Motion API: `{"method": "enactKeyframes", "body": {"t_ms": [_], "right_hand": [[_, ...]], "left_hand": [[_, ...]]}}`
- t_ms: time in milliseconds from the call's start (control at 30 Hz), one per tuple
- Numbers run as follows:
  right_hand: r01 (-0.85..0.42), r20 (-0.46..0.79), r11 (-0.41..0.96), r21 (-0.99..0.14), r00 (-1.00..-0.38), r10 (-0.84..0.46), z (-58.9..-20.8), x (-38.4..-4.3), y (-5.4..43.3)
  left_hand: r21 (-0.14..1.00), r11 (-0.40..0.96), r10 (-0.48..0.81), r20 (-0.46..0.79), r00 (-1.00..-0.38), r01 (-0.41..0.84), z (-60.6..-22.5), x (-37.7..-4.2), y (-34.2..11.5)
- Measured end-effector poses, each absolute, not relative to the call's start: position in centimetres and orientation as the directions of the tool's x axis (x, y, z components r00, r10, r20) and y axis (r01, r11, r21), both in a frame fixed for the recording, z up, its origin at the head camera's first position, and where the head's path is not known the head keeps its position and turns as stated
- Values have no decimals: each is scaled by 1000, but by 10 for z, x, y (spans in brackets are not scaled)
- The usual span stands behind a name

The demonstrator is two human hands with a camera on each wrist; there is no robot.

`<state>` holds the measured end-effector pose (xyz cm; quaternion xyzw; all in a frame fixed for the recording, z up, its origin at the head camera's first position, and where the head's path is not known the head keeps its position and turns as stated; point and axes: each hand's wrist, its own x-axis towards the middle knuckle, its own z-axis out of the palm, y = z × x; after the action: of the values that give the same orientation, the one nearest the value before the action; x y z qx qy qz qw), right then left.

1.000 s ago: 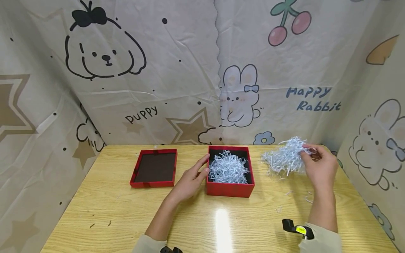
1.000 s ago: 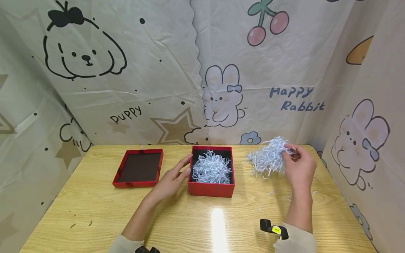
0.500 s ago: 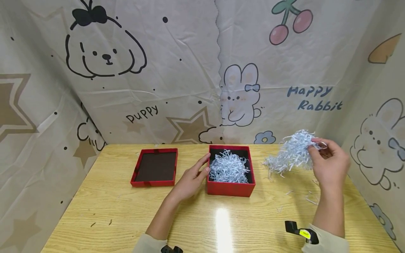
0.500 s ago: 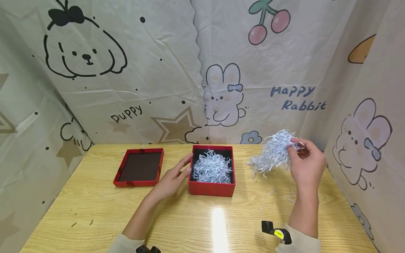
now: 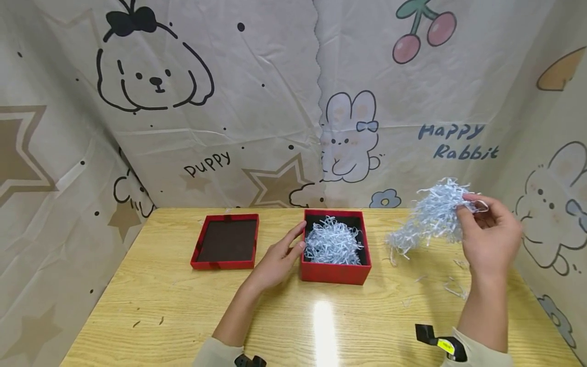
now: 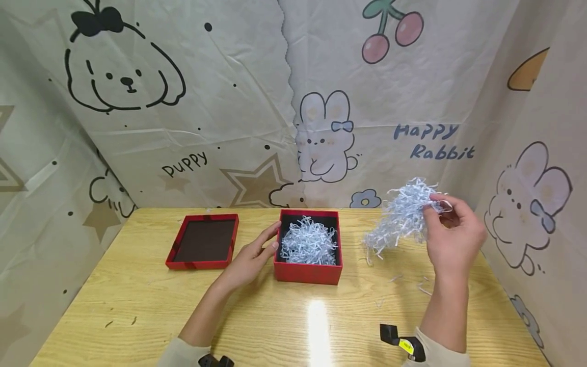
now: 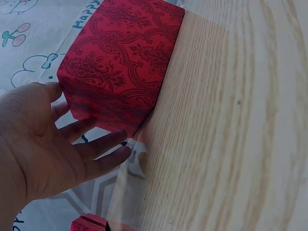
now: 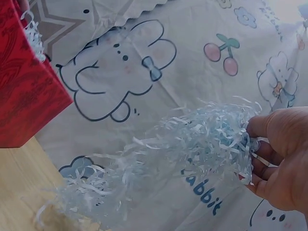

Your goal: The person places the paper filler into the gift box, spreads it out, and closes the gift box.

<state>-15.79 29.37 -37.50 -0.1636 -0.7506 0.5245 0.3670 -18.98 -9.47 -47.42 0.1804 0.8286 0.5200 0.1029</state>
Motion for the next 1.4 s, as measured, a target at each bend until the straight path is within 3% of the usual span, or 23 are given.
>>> {"method": "enactKeyframes", "body": {"t_ms": [300,967,1400], "right_hand": [[-246,505,455,-856,-590,630,-355,-146,283],[-423,648,494,-760,-556,521,-308,-150,246],[-588,738,448,-673,-495,458,-277,-155,220]], "left_hand": [[896,403,410,4,-912,185,-474,-190,-95],[893,407,411,9,-911,192,-473,-191,-94],[892,395,406,44,-913,219,-473,-190,-94]]}}
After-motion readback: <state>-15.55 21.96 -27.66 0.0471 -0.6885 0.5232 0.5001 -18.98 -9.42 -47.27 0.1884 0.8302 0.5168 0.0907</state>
